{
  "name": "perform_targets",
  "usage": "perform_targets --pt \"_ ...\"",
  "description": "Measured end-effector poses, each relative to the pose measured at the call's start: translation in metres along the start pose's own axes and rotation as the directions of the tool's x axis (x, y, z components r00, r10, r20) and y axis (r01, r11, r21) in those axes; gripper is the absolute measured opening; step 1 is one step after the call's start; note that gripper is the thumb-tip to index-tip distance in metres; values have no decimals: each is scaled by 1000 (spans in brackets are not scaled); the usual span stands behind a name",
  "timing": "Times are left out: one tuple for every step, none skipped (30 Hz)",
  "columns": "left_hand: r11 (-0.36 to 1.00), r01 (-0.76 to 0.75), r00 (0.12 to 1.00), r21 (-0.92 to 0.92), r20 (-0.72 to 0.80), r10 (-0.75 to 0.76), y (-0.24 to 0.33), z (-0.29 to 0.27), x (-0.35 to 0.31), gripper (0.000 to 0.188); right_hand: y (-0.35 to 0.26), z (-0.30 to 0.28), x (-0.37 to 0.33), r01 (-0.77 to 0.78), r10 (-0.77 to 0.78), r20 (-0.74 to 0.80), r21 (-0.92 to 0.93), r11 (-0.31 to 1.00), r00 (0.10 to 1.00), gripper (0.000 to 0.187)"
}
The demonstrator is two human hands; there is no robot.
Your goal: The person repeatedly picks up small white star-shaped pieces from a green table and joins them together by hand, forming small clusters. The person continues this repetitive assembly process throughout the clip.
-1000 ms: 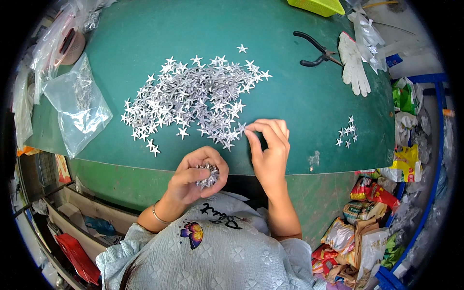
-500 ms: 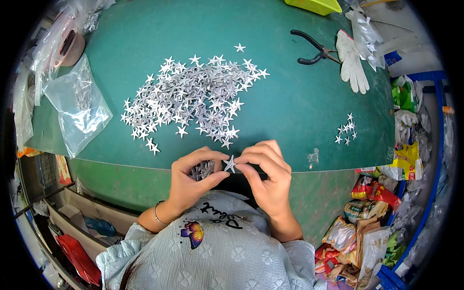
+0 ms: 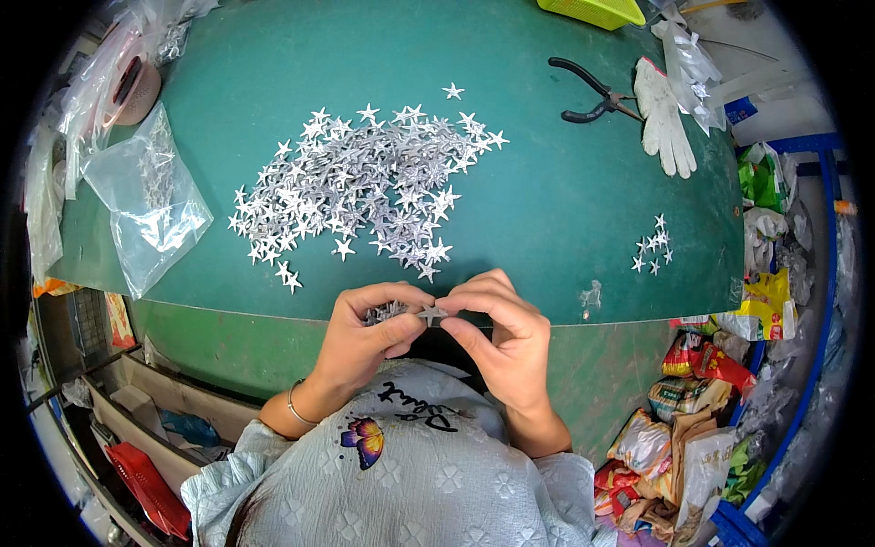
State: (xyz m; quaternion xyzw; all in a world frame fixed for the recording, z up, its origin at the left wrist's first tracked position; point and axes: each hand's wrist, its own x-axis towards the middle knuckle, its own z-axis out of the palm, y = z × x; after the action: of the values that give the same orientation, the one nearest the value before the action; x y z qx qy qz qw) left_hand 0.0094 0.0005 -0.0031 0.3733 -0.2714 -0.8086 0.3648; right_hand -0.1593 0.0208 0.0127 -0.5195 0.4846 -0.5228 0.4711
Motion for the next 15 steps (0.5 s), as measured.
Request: perform_targets --pt "998 40 999 -52 -2 -40 -1 -1 0 21 0 1 0 1 -1 -7 -11 1000 1000 20" --pt "999 27 1000 -46 11 -27 -2 -1 1 21 0 2 0 2 -2 -15 -22 1000 1000 20" --pt "999 15 1000 -41 23 -14 -3 -1 1 21 -1 2 0 9 -10 -15 -37 999 1000 20" --pt "999 2 999 -35 35 -1 -3 -1 1 21 -2 2 1 16 -17 -15 -53 998 1000 21" --pt "1000 -8 999 -24 37 9 -4 -1 1 21 -3 2 1 24 -25 -15 -68 997 1000 21" --pt "1000 -19 999 -13 38 20 -5 -1 1 21 -4 3 1 27 -29 -19 -64 998 999 21" --pt "1000 -30 999 -2 39 30 -5 0 1 21 -4 3 1 31 -33 -23 -60 998 999 20" --pt "999 -15 998 -33 53 17 -5 0 1 22 -4 4 1 35 -37 -28 -56 998 999 20" --pt "998 0 998 -64 67 4 -5 0 1 22 -5 4 1 48 -50 -32 -59 997 998 21" --pt "995 16 997 -94 81 -8 -5 0 1 22 -5 5 1 60 -63 -37 -61 996 997 21" --pt "993 33 995 -116 93 -22 -4 0 1 23 -5 5 0 73 -75 -42 -64 995 996 21" --pt "989 50 994 -138 106 -36 -4 1 2 23 -6 5 0 97 -103 -48 -115 989 994 22" --pt "985 68 992 -160 119 -49 -4 1 2 23 -6 6 0 120 -131 -53 -165 979 990 22" --pt "979 79 989 -188 141 -53 -5 1 2 23 -6 6 0 143 -159 -55 -215 966 986 23" --pt "972 91 985 -216 162 -56 -6 1 2 23 -6 7 0 167 -187 -59 -248 954 981 23"
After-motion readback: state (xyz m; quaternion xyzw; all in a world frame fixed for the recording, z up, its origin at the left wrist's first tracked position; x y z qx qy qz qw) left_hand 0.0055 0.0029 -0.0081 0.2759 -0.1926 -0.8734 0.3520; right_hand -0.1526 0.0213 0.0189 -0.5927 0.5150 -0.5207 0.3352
